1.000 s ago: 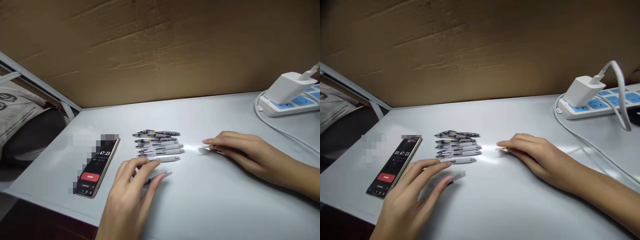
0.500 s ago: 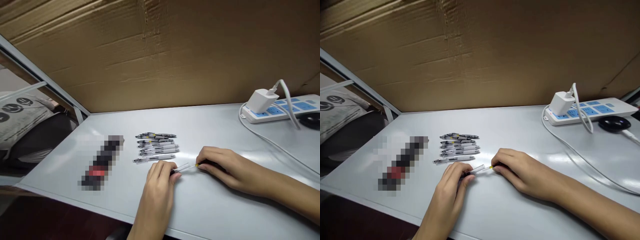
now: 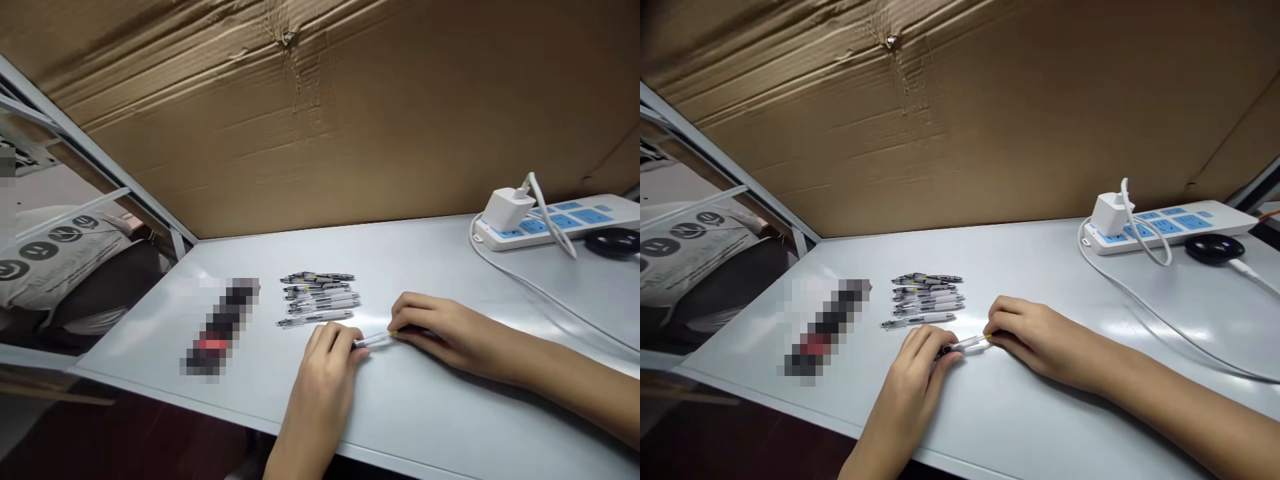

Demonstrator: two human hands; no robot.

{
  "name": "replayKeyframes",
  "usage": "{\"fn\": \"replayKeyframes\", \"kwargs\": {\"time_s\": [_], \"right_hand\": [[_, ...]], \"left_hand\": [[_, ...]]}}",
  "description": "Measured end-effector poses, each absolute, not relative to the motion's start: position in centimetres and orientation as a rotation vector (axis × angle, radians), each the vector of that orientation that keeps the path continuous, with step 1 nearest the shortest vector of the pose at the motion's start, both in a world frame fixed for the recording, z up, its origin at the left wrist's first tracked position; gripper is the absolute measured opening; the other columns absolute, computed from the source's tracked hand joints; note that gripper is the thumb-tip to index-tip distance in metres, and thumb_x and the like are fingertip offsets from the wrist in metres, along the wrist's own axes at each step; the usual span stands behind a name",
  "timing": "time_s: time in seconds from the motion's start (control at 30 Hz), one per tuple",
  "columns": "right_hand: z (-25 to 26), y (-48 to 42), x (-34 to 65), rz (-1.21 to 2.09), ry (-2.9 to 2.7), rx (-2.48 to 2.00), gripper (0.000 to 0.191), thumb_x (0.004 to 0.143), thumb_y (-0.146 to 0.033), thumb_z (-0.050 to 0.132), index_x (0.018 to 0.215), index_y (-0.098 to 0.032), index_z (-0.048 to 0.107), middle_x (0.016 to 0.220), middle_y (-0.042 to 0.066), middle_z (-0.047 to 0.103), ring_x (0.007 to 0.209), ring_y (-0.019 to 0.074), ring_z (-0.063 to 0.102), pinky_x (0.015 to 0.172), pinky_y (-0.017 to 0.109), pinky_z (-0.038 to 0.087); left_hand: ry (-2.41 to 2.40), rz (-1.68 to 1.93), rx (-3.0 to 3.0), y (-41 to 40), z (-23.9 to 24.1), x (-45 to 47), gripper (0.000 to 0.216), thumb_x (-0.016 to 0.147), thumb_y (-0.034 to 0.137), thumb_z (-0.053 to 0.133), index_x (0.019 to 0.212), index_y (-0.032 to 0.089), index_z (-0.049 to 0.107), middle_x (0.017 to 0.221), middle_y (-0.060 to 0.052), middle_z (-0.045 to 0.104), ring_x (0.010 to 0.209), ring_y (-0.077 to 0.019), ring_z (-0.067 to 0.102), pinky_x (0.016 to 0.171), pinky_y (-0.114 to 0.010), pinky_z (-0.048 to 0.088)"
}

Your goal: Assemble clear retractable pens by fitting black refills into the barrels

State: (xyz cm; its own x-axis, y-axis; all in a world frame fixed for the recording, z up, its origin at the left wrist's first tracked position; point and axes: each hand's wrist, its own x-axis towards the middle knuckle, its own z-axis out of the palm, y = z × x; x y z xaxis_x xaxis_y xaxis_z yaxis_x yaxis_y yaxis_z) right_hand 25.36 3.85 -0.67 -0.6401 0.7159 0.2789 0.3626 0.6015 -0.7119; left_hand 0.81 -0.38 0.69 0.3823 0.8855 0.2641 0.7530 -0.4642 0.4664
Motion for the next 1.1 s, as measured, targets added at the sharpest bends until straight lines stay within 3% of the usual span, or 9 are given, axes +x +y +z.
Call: {"fn": "replayKeyframes", "kwargs": {"time_s": [0.13, 0.37, 0.53, 0.63, 0.77, 0.93, 1.1], "right_hand": [[-1.1, 3.9, 25.3, 0.875, -2.234, -0.792, 0.020, 0.104, -0.023, 0.052, 0.111, -0.022, 0.070, 0.101, 0.007, 0.068, 0.087, 0.0163, 0.067, 0.078, 0.027, 0.053], [-1.5, 4.2, 25.3, 1.099, -2.006, -1.005, 0.022, 0.094, -0.041, 0.071, 0.106, -0.024, 0.076, 0.087, 0.004, 0.079, 0.081, 0.0206, 0.075, 0.077, 0.031, 0.058], [-1.4, 4.0, 25.4, 1.082, -2.032, -0.961, 0.025, 0.091, -0.045, 0.075, 0.105, -0.024, 0.078, 0.094, 0.006, 0.076, 0.084, 0.0212, 0.073, 0.077, 0.031, 0.058], [-1.0, 4.0, 25.6, 1.113, -2.092, -0.901, 0.025, 0.092, -0.042, 0.074, 0.111, -0.026, 0.077, 0.102, 0.008, 0.071, 0.091, 0.0215, 0.071, 0.081, 0.032, 0.057], [-0.5, 4.1, 26.0, 1.197, -2.179, -0.910, 0.027, 0.102, -0.031, 0.059, 0.126, -0.029, 0.070, 0.109, 0.007, 0.067, 0.097, 0.0195, 0.068, 0.085, 0.032, 0.056], [-0.5, 3.8, 25.4, 1.206, -2.041, -0.927, 0.018, 0.099, -0.036, 0.064, 0.110, -0.026, 0.075, 0.104, 0.007, 0.071, 0.095, 0.0199, 0.070, 0.083, 0.031, 0.057], [-0.2, 3.4, 24.5, 1.296, -1.826, -1.022, 0.022, 0.096, -0.044, 0.067, 0.100, -0.024, 0.076, 0.098, 0.007, 0.072, 0.087, 0.0208, 0.070, 0.076, 0.032, 0.060]], "left_hand": [[1.428, 0.697, 2.463, -0.5, 0.5, 0.8, 0.017, 0.099, 0.011, 0.057, 0.109, 0.022, 0.066, 0.100, -0.004, 0.064, 0.093, -0.0217, 0.062, 0.077, -0.034, 0.056], [1.375, 0.682, 2.607, -0.7, 0.2, 1.5, 0.030, 0.096, 0.011, 0.063, 0.123, 0.024, 0.066, 0.092, -0.003, 0.060, 0.081, -0.0193, 0.060, 0.068, -0.031, 0.055], [1.379, 0.652, 2.620, -0.6, 0.1, 2.1, 0.029, 0.097, 0.014, 0.062, 0.123, 0.024, 0.067, 0.091, -0.003, 0.061, 0.079, -0.0185, 0.059, 0.068, -0.030, 0.055], [1.395, 0.639, 2.598, -0.6, 0.0, 2.4, 0.024, 0.096, 0.012, 0.063, 0.117, 0.024, 0.069, 0.089, -0.003, 0.061, 0.077, -0.0186, 0.059, 0.068, -0.031, 0.055], [1.440, 0.637, 2.547, -0.7, 0.0, 2.5, 0.022, 0.095, 0.011, 0.063, 0.113, 0.023, 0.069, 0.089, -0.002, 0.062, 0.078, -0.0188, 0.061, 0.068, -0.031, 0.056], [1.378, 0.707, 2.550, -0.8, -0.1, 2.2, 0.031, 0.097, 0.006, 0.055, 0.121, 0.021, 0.067, 0.090, -0.003, 0.066, 0.078, -0.0185, 0.063, 0.068, -0.029, 0.055], [1.323, 0.807, 2.488, -0.8, -0.2, 2.0, 0.030, 0.100, 0.007, 0.050, 0.122, 0.021, 0.066, 0.094, -0.004, 0.068, 0.082, -0.0190, 0.066, 0.071, -0.029, 0.056]]}}
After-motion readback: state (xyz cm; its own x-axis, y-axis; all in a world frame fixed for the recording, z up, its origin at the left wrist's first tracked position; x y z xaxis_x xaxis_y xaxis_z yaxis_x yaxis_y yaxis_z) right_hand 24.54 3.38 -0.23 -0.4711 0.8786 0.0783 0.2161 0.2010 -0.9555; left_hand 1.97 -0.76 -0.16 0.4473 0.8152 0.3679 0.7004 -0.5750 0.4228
